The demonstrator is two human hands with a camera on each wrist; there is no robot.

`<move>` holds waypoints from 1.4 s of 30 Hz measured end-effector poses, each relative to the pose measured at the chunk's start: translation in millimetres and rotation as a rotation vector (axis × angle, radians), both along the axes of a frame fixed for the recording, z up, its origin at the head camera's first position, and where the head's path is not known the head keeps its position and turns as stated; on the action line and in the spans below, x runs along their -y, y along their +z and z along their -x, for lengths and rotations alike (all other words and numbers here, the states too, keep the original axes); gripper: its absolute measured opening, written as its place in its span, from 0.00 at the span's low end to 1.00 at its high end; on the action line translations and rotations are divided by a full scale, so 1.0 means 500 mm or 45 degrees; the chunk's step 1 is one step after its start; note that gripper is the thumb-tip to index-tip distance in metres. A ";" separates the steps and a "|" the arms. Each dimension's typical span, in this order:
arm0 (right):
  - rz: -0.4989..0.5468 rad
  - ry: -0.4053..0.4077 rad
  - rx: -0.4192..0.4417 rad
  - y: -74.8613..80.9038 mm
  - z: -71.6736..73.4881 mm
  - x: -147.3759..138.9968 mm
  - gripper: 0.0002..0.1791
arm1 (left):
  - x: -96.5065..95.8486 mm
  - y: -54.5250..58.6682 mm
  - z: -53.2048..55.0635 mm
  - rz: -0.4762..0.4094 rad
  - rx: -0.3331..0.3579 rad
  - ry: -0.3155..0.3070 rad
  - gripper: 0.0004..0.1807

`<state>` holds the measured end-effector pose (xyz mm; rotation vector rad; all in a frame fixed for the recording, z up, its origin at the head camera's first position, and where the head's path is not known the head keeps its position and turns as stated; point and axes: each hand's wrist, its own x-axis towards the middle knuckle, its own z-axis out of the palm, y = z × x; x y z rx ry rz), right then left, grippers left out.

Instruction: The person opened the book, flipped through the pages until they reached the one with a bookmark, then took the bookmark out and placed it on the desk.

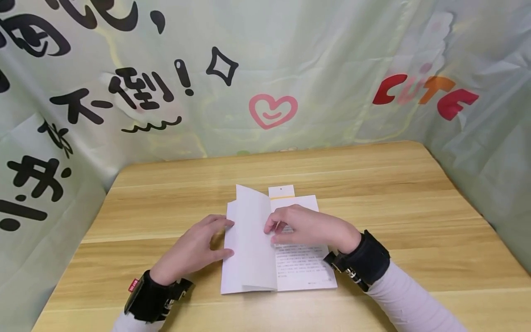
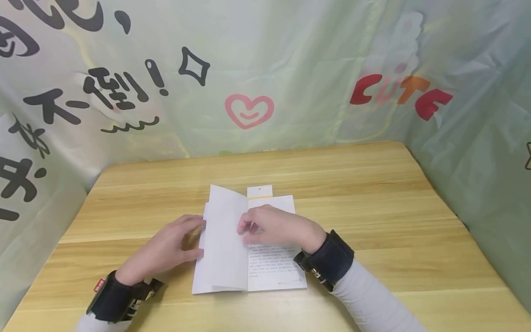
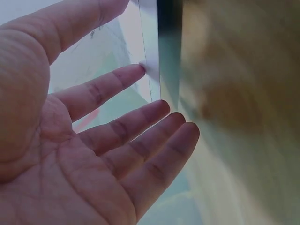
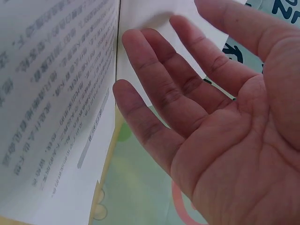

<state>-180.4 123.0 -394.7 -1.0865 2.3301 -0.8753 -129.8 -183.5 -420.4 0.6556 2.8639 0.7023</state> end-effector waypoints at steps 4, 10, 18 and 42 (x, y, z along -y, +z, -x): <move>-0.005 -0.005 -0.013 -0.001 -0.001 0.004 0.09 | 0.009 0.008 0.003 -0.013 -0.002 0.008 0.34; -0.001 0.017 -0.051 -0.003 -0.003 0.010 0.06 | 0.019 0.012 0.005 -0.030 -0.027 -0.015 0.33; -0.023 0.045 -0.108 -0.013 -0.009 0.022 0.07 | 0.033 0.020 0.005 -0.046 -0.067 -0.023 0.31; -0.080 -0.009 -0.097 -0.019 -0.029 0.029 0.11 | -0.003 0.035 -0.006 -0.123 -0.210 -0.066 0.29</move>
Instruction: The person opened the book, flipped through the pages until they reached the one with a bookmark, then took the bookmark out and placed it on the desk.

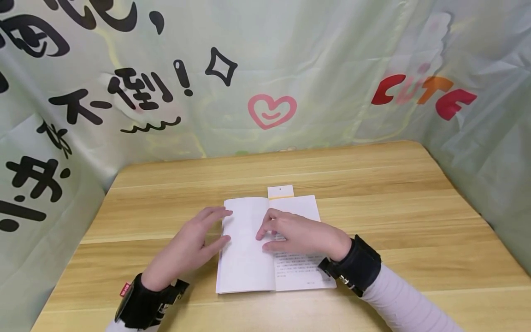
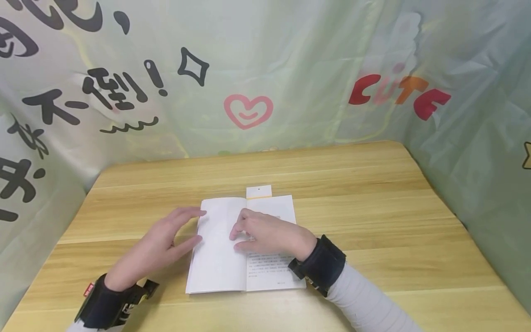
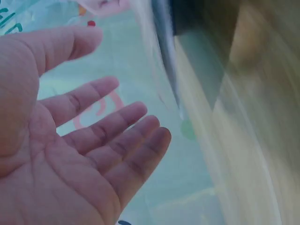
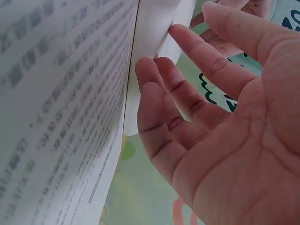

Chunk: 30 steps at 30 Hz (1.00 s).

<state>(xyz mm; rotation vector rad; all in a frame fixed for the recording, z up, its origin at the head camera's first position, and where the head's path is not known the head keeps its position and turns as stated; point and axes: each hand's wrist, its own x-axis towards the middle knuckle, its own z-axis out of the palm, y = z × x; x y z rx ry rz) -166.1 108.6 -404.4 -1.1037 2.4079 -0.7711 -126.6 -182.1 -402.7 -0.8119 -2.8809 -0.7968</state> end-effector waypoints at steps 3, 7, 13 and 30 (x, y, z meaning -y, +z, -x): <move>-0.005 0.003 -0.006 0.000 -0.001 0.001 0.11 | -0.011 -0.005 -0.003 0.024 0.024 -0.036 0.30; -0.015 0.018 -0.033 -0.001 -0.001 0.001 0.12 | -0.019 -0.013 -0.010 0.062 0.055 -0.047 0.31; -0.019 0.036 -0.057 -0.001 -0.001 0.001 0.13 | -0.028 -0.027 -0.015 0.104 0.096 -0.089 0.33; -0.029 0.049 -0.056 0.002 -0.004 0.004 0.14 | -0.034 -0.033 -0.025 0.169 0.184 -0.098 0.32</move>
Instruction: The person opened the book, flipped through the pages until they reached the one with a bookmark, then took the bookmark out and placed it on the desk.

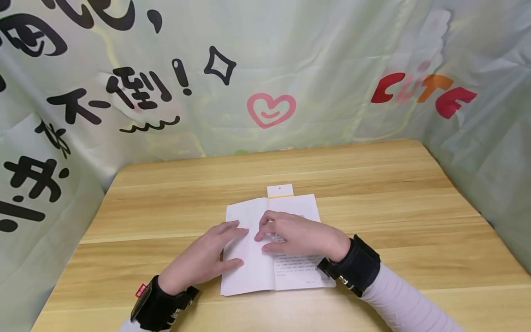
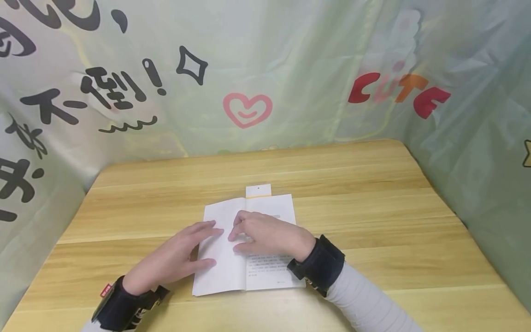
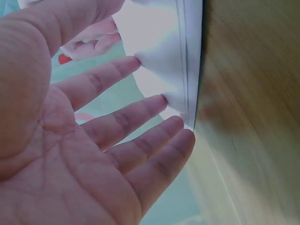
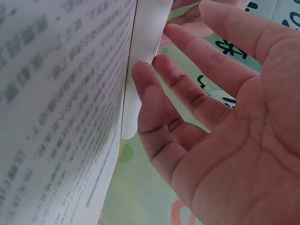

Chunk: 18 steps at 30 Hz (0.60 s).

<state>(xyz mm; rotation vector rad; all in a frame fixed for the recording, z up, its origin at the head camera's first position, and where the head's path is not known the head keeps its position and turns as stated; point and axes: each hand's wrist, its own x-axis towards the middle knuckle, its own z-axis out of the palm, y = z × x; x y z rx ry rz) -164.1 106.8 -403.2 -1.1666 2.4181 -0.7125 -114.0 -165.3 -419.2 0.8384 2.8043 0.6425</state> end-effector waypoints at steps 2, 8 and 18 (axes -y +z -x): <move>0.010 0.004 0.013 0.001 0.000 0.000 0.14 | 0.001 0.002 -0.001 0.002 0.017 0.001 0.33; 0.027 0.003 0.045 0.005 0.004 -0.005 0.14 | 0.003 -0.001 0.000 0.004 0.008 -0.020 0.33; 0.004 -0.074 -0.013 0.011 0.023 -0.029 0.14 | 0.004 -0.007 0.001 0.030 -0.018 -0.024 0.33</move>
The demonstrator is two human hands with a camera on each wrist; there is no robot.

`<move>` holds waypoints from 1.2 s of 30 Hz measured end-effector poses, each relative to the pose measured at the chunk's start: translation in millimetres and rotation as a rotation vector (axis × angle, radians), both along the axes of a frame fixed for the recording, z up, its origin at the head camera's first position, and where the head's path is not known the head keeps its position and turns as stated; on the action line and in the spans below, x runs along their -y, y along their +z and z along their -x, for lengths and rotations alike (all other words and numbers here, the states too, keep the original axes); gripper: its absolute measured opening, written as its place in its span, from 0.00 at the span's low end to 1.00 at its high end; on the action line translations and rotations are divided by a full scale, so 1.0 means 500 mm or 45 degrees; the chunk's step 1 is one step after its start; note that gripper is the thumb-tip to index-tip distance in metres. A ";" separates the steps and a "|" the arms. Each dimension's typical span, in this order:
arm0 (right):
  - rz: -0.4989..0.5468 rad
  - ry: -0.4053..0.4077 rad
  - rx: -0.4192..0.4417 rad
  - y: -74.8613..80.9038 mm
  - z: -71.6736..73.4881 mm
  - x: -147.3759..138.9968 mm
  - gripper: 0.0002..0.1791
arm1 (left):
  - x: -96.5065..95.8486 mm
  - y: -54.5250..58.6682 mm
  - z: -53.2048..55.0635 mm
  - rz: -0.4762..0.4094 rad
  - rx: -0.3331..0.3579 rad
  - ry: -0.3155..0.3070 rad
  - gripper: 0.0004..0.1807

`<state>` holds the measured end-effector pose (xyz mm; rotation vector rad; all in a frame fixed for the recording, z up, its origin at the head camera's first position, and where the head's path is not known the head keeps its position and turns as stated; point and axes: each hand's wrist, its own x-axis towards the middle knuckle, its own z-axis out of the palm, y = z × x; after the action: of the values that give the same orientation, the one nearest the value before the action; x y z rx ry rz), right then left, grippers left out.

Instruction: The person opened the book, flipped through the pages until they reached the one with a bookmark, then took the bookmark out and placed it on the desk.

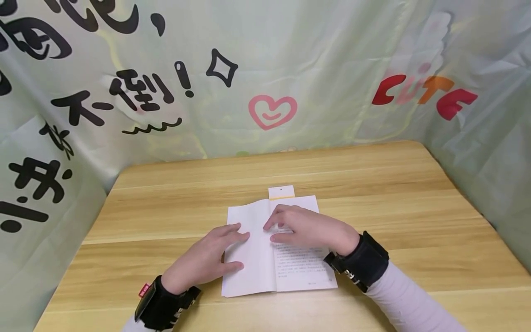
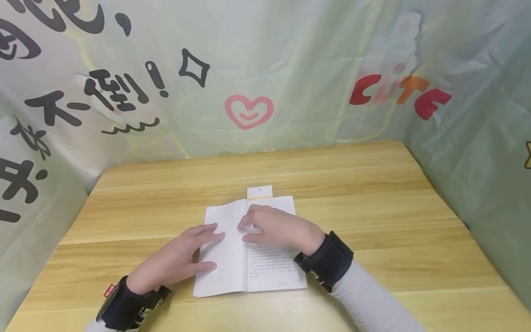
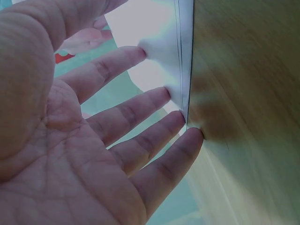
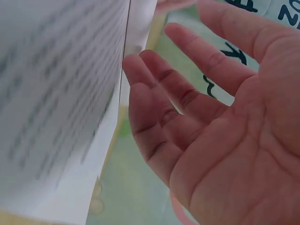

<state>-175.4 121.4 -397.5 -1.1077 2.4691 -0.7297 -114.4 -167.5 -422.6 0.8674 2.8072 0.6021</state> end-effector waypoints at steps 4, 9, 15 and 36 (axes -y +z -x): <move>-0.032 -0.040 -0.048 0.003 0.010 -0.011 0.14 | 0.002 -0.002 0.001 0.003 0.008 -0.002 0.33; -0.096 -0.087 -0.053 0.008 0.019 -0.024 0.16 | 0.002 -0.001 0.003 0.020 0.019 -0.011 0.33; -0.118 -0.169 -0.006 0.018 0.026 -0.040 0.18 | 0.003 0.001 0.003 0.019 0.040 -0.010 0.34; -0.250 -0.417 -0.066 -0.006 0.073 -0.093 0.27 | 0.006 0.002 0.002 0.019 0.029 -0.007 0.33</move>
<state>-212.2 168.0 -400.5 -0.6676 2.7312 -0.5336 -115.5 -170.3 -421.5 0.8593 2.7845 0.5860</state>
